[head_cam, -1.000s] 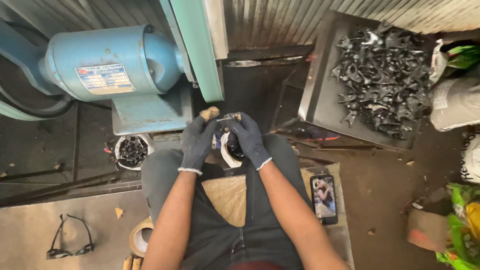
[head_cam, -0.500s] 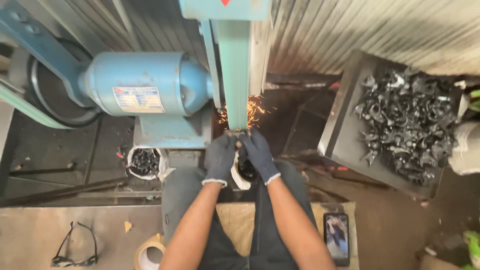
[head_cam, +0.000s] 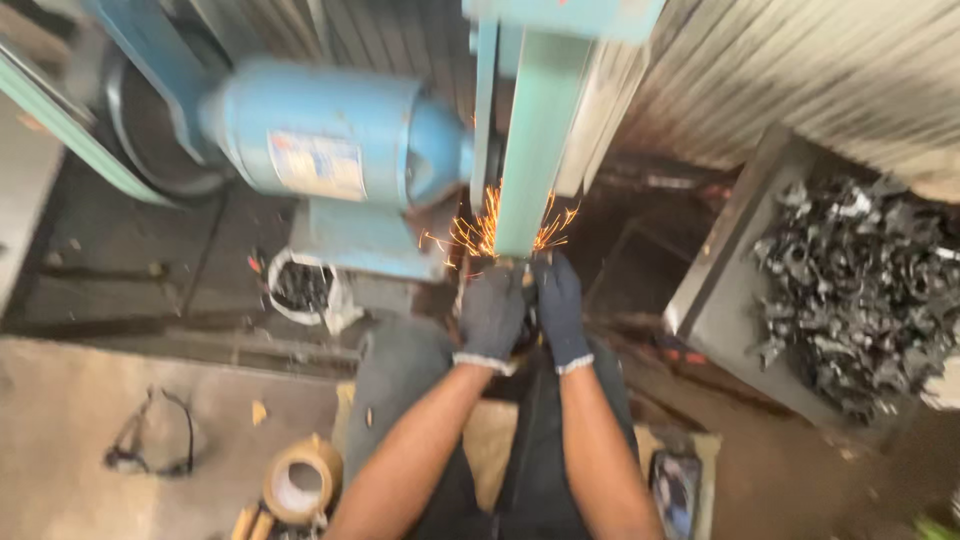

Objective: The person sits at a grinding station and repeatedly presses small metal parts against a belt grinder, creating sparks. They handle the parts one at a time, repositioning them to grind different edges, and place finished pieces into a nearby tray.

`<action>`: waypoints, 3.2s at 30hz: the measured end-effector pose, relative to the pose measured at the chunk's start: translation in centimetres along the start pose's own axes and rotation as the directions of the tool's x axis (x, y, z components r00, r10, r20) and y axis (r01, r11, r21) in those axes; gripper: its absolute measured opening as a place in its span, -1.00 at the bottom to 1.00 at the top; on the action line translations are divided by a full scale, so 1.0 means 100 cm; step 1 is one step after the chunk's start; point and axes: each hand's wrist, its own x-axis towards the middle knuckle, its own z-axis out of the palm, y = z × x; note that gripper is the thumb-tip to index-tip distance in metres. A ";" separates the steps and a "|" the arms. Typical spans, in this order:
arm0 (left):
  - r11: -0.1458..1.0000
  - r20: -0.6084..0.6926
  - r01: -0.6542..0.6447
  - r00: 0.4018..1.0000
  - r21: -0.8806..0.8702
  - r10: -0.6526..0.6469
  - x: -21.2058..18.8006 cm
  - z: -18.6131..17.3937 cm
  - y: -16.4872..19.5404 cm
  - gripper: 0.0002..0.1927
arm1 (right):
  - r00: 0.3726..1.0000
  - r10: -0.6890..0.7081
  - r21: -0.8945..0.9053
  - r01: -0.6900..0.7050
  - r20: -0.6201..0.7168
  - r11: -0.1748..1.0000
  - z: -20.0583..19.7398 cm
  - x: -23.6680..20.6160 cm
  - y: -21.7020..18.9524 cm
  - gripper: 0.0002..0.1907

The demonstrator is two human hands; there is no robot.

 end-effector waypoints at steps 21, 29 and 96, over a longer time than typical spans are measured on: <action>0.874 0.381 0.120 0.921 -0.471 0.079 -0.052 -0.109 0.017 -0.64 | 0.948 -0.084 0.097 0.056 0.307 0.994 -0.017 -0.111 -0.086 -0.38; 0.683 0.639 0.436 0.767 -0.586 0.059 -0.016 -0.102 0.002 -0.63 | 0.914 -0.081 0.277 -0.035 0.397 0.960 -0.016 -0.071 -0.082 -0.50; 0.878 0.547 0.287 0.836 -0.383 -0.034 -0.010 -0.080 0.005 -0.53 | 0.960 -0.279 -0.201 0.278 0.025 0.939 -0.008 -0.057 -0.055 -0.70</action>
